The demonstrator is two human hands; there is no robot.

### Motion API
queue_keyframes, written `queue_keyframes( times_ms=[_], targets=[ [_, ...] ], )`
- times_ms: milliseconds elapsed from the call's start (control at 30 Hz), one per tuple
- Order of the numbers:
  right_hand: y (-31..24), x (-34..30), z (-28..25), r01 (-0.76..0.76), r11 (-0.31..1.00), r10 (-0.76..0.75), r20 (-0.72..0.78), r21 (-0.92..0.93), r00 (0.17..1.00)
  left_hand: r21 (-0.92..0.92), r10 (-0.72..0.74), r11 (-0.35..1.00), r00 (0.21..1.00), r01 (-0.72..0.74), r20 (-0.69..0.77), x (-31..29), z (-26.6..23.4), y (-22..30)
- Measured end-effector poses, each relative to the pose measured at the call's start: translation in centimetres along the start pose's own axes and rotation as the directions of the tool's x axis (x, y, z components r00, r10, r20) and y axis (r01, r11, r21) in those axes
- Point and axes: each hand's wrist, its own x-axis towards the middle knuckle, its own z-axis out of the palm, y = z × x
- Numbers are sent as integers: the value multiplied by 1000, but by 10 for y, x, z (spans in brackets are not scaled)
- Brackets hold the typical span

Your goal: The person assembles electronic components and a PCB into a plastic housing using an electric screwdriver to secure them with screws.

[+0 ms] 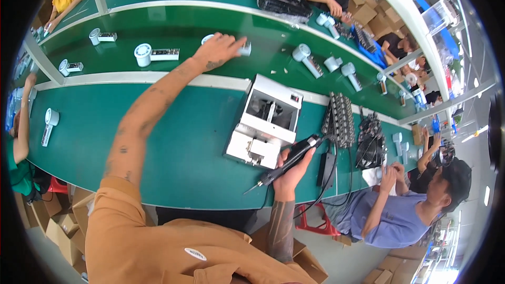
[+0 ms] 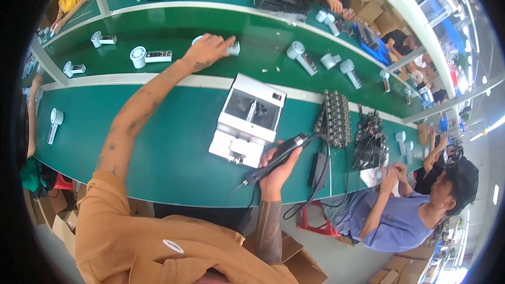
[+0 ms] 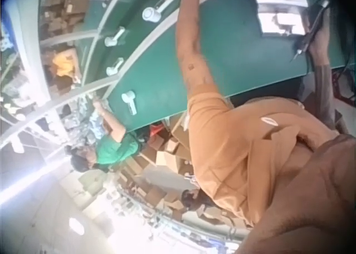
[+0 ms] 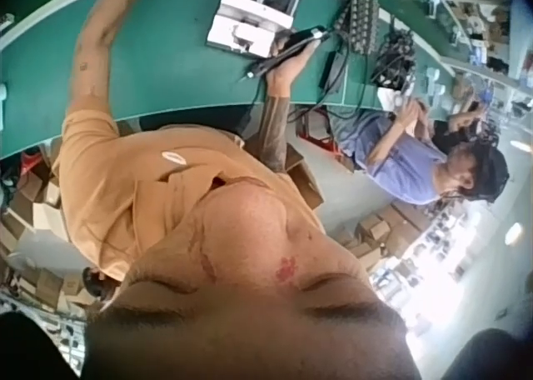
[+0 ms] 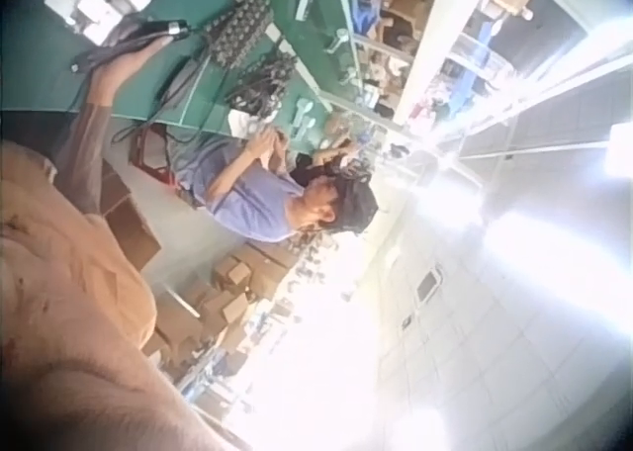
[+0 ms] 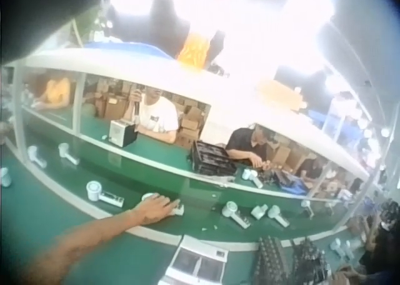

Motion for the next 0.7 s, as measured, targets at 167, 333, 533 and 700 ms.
queue_keyframes(
  times_ms=[167, 333, 533, 700],
  targets=[
    [-9, 4, -9, -6, 999, 7, -11, 46, 1000, -824, -584, 469, 811, 319, -18, -38, -121, 49],
    [-9, 10, -10, -39, 998, 39, 3, 41, 999, -401, 5, 908, 960, -122, -281, -124, -205, 112],
    [-28, -3, -13, -97, 932, -15, 305, 349, 952, -390, 220, 902, 974, -184, 50, -145, -204, 190],
    [-81, -48, 53, 346, 889, -458, 593, 301, 662, -151, 265, 959, 946, -239, 186, -153, -203, 208]
  ],
)
